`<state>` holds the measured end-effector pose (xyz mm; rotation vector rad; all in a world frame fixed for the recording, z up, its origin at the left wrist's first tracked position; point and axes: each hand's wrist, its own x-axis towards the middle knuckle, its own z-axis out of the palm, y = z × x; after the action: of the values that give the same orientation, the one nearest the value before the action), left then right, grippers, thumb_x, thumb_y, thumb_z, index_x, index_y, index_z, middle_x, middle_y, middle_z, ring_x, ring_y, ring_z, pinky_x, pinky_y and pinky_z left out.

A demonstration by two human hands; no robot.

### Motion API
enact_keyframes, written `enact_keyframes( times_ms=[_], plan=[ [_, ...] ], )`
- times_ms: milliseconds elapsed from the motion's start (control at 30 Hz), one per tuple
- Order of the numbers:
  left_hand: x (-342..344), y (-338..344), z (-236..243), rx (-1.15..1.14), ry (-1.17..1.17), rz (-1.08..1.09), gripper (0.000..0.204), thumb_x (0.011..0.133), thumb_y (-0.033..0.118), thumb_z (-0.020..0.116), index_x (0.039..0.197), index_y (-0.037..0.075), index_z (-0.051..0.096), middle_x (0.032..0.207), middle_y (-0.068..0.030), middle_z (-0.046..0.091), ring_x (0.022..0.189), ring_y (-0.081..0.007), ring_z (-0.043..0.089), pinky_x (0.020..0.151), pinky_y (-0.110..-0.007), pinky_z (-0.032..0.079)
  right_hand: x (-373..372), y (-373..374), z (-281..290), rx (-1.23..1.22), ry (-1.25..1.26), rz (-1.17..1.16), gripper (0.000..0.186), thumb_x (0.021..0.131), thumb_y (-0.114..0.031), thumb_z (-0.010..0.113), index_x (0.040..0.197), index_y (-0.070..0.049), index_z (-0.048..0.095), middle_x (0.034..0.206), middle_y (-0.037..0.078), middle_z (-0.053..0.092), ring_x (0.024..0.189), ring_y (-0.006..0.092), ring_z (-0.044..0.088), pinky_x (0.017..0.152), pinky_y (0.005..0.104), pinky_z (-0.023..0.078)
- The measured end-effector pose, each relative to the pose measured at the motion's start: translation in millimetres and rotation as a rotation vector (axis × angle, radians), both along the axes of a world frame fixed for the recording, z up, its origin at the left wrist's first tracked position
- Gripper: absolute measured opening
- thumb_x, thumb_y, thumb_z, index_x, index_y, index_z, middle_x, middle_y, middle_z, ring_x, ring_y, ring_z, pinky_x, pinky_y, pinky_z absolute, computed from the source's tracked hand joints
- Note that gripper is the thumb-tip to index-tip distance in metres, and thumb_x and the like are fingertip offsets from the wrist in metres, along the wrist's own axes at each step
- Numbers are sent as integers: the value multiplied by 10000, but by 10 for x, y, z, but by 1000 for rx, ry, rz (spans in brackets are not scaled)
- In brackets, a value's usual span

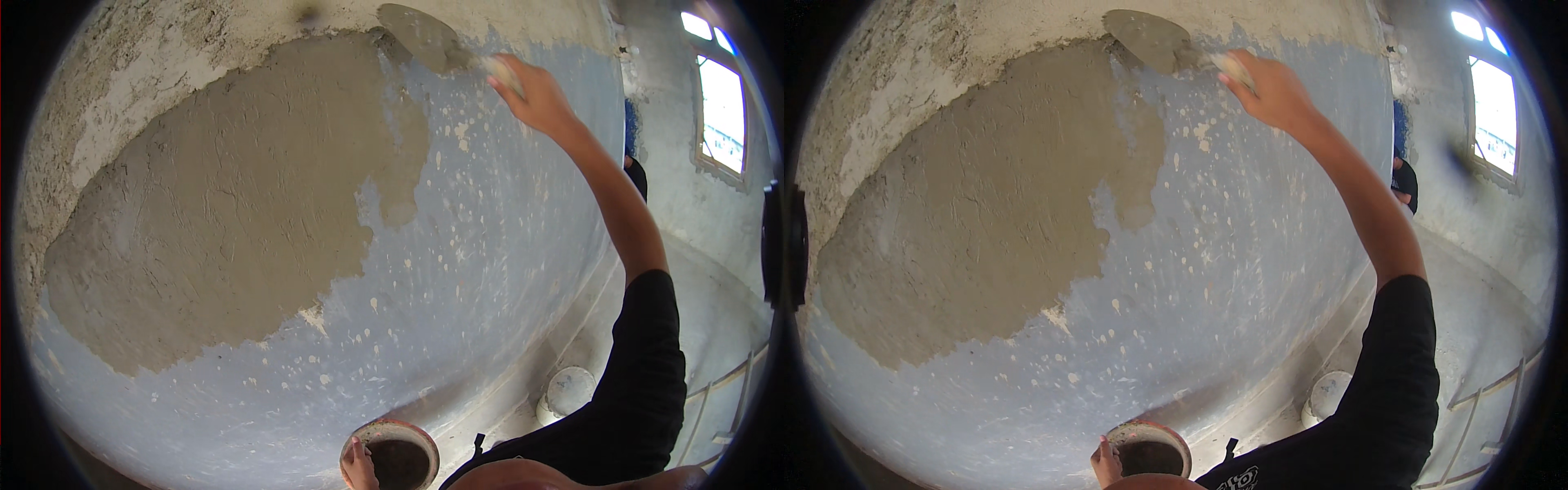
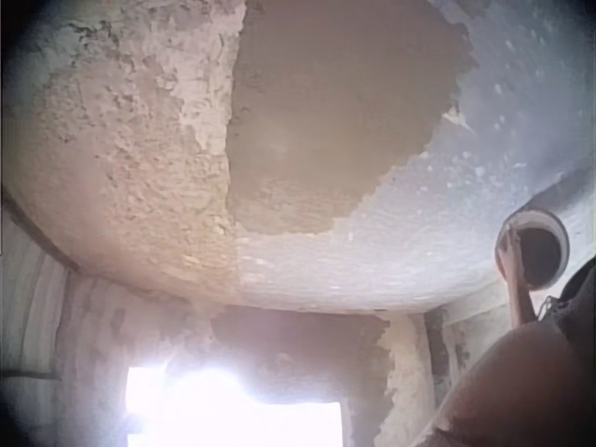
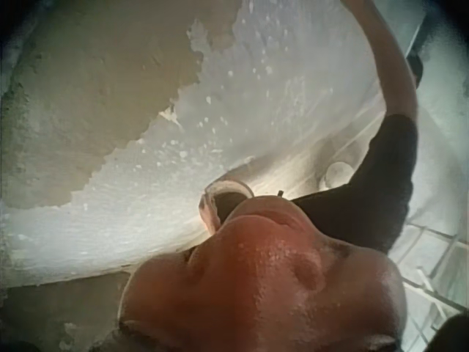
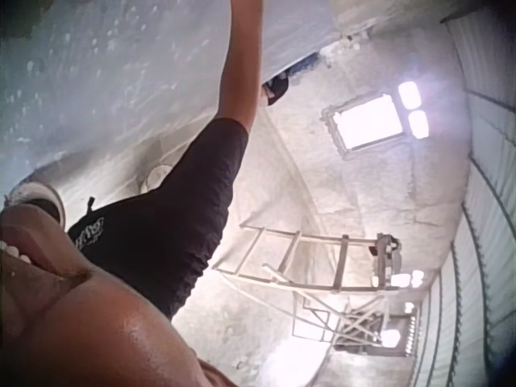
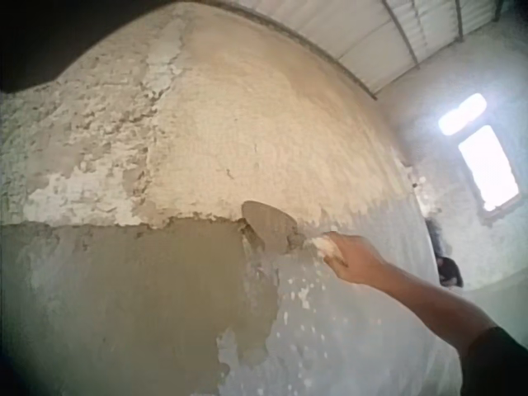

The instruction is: The person scoops mortar from a bucket with a trowel and applies it to a wall, spreading and smoothing it across the surface.

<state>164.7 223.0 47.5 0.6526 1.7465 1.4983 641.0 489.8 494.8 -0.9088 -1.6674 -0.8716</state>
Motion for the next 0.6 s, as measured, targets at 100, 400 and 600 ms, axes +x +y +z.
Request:
enact_keyframes(
  times_ms=[100, 400, 600],
  plan=[
    [58, -34, -5, 27, 48, 0, 436, 974, 469, 523, 757, 91, 521, 615, 17, 381, 526, -115, 296, 491, -326, 246, -20, 182, 225, -75, -103, -236, 314, 969, -335, 552, 1066, -38, 517, 819, 202, 657, 743, 409, 641, 642, 480, 494],
    [-41, 85, -147, -105, -75, 16, 582, 923, 571, 582, 607, 90, 498, 476, 48, 380, 355, -48, 303, 347, -229, 189, 218, 489, -387, -176, -203, -245, 288, 957, -335, 579, 1018, -67, 491, 777, 187, 657, 662, 366, 645, 586, 443, 504],
    [30, 154, -128, -97, -47, 13, 577, 932, 561, 570, 610, 89, 493, 476, 55, 354, 360, -51, 292, 352, -230, 181, 174, 359, -56, -125, -97, -258, 278, 931, -317, 606, 998, -62, 519, 759, 178, 657, 661, 368, 643, 584, 459, 500]
  ],
)
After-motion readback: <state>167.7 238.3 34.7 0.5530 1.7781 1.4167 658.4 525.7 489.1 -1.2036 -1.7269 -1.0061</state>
